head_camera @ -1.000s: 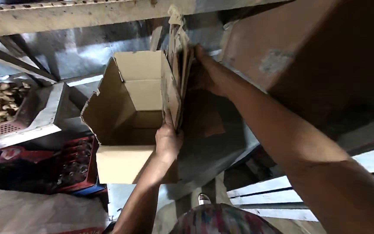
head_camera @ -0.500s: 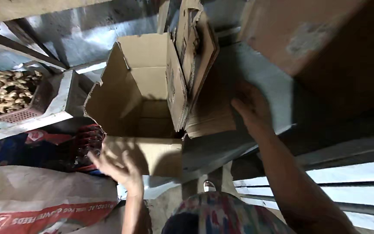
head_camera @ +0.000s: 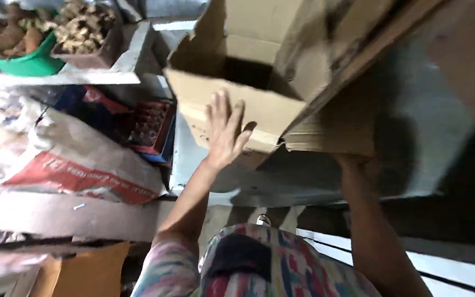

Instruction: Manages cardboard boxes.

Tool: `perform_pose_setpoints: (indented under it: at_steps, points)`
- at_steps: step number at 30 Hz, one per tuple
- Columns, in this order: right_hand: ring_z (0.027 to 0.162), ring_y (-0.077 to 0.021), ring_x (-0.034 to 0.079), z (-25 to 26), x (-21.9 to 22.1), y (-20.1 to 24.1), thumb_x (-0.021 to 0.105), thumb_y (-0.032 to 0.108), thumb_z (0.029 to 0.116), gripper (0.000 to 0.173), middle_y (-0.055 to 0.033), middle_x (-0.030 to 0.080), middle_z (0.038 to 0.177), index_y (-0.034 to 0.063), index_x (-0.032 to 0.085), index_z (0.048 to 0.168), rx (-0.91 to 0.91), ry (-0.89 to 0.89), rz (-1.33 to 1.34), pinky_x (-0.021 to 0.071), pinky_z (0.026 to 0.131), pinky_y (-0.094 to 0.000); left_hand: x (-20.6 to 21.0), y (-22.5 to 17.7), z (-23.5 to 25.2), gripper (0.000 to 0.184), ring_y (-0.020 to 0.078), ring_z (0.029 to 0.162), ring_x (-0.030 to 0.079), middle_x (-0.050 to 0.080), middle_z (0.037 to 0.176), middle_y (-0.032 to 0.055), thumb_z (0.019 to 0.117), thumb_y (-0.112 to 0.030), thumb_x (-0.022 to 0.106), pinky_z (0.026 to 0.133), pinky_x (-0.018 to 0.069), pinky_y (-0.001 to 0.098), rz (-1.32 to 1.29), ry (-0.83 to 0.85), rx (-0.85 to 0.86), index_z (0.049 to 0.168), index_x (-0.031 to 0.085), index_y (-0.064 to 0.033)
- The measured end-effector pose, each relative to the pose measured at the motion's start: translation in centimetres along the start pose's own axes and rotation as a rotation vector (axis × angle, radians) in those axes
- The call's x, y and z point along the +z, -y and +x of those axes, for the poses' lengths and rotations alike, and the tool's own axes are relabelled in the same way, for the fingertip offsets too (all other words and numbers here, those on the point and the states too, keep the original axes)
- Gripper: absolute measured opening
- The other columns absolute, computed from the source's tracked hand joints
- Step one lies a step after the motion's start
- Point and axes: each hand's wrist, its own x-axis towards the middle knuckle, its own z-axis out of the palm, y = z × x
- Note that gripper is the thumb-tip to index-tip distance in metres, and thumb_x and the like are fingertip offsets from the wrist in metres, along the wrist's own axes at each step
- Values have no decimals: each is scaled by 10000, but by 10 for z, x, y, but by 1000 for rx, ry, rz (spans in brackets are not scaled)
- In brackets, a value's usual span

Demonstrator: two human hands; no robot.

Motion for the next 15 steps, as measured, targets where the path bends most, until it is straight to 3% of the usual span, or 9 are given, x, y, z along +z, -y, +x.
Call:
perform_pose_setpoints:
  at_steps: [3,6,8,9,11,12,13,14,15]
  points:
    - [1108,-67,638,-12,8,-4,655,174,966,586,-207,612,1253,-173,421,1376,-92,118,15,551,938,-210,9,13,7,702,426,1552,173,270,1639,274,1057,-604,279,1243,106,617,41,44,33,1513,488,-113]
    - [1178,-153,633,-21,12,2,665,213,969,634,-278,572,1356,-163,425,1419,-5,201,-27,534,983,-248,-15,23,11,647,400,1515,289,337,1597,290,1031,-496,488,1238,220,557,-11,-103,-34,1454,510,-7]
    - [1280,-200,589,-19,17,-4,717,301,934,761,-271,516,1449,-129,385,1467,11,230,16,523,1032,-275,-30,53,15,856,404,1529,229,169,1628,353,954,-401,680,1243,254,498,-134,-286,-164,1510,291,120]
    - [1328,-219,557,-19,20,-2,737,320,920,812,-270,484,1486,-119,362,1491,24,248,40,507,1066,-289,-35,71,19,1040,356,1544,195,73,1655,331,921,-400,724,1241,272,438,-236,-329,-266,1574,96,110]
    - [1330,-238,555,-19,30,1,746,354,902,834,-271,502,1468,-127,380,1477,11,264,82,498,1082,-318,-42,100,21,1191,164,1516,288,124,1699,133,880,-556,725,1190,368,341,-458,-219,-518,1630,-78,-96]
    - [1282,-225,593,-18,37,-2,759,382,891,823,-258,562,1406,-137,425,1436,-49,248,105,519,1054,-325,-41,109,18,1161,115,1455,390,254,1671,49,860,-591,734,1148,429,351,-558,-131,-607,1646,-15,-179]
    - [1238,-182,623,-13,44,-7,770,400,881,813,-216,614,1345,-139,453,1400,-132,236,148,538,1037,-313,-36,115,19,1043,111,1332,529,450,1558,25,850,-556,757,1075,504,373,-620,-83,-664,1628,167,-189]
    - [1202,-142,640,-6,49,-7,788,390,873,797,-174,645,1299,-137,464,1375,-191,230,206,547,1031,-295,-32,118,23,870,123,1162,637,610,1366,39,842,-492,775,973,564,385,-628,-69,-689,1531,381,-136]
    - [1173,-106,646,1,51,-1,800,359,863,777,-144,657,1272,-127,463,1369,-202,222,257,551,1018,-271,-29,116,28,788,115,1046,679,675,1222,49,814,-456,791,907,591,368,-587,-52,-682,1436,489,-80]
